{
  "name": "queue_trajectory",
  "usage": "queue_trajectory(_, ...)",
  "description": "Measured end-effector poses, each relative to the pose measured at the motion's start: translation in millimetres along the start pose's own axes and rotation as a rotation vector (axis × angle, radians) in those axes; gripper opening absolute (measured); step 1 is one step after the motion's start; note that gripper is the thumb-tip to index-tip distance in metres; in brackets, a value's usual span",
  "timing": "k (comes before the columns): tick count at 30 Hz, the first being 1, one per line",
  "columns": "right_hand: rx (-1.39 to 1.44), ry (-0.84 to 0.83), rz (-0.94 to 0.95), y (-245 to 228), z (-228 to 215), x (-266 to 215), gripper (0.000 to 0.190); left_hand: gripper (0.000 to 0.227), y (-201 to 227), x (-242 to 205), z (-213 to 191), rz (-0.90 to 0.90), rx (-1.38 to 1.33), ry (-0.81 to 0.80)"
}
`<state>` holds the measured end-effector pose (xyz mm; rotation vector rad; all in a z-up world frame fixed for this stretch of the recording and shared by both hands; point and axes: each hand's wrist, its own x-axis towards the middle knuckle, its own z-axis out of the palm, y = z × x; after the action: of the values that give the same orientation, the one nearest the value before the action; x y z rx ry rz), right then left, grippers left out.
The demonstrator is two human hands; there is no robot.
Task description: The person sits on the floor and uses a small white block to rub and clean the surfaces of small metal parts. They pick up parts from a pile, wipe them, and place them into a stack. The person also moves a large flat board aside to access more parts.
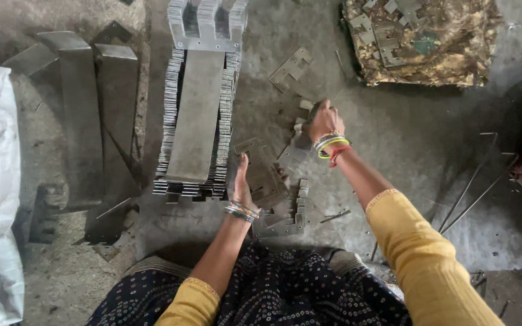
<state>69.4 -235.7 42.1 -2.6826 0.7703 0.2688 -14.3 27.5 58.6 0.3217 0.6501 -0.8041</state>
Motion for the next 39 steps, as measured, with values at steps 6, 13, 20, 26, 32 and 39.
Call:
queue_trajectory(6, 0.363, 0.097, 0.119, 3.0, -8.1, 8.0, 0.072, 0.06, 1.7, 5.6, -10.4, 0.13, 0.211, -0.083)
queue_trajectory(13, 0.245, 0.159, -0.895, -4.5, -57.4, -78.1, 0.034, 0.077, 7.9, 4.0, 4.8, 0.109, 0.229, -0.096)
queue_trajectory(20, -0.602, 0.119, -1.061, 5.8, -30.3, -72.9, 0.058, 0.086, 9.1, 3.5, 4.3, 0.096, 0.32, -0.06)
queue_trajectory(26, -0.686, -0.064, -0.879, 27.1, -33.2, -56.3, 0.059, 0.078, 0.3, 3.6, -13.0, 0.054, 0.21, -0.106)
queue_trajectory(32, -0.175, -0.129, -0.456, 20.8, -95.2, -71.3, 0.055, 0.063, 1.1, 9.1, -31.4, 0.074, 0.282, -0.076)
queue_trajectory(39, 0.092, -0.365, -0.375, 3.4, -53.8, -69.9, 0.045, 0.067, 0.8, 12.6, -28.7, 0.031, 0.224, -0.105)
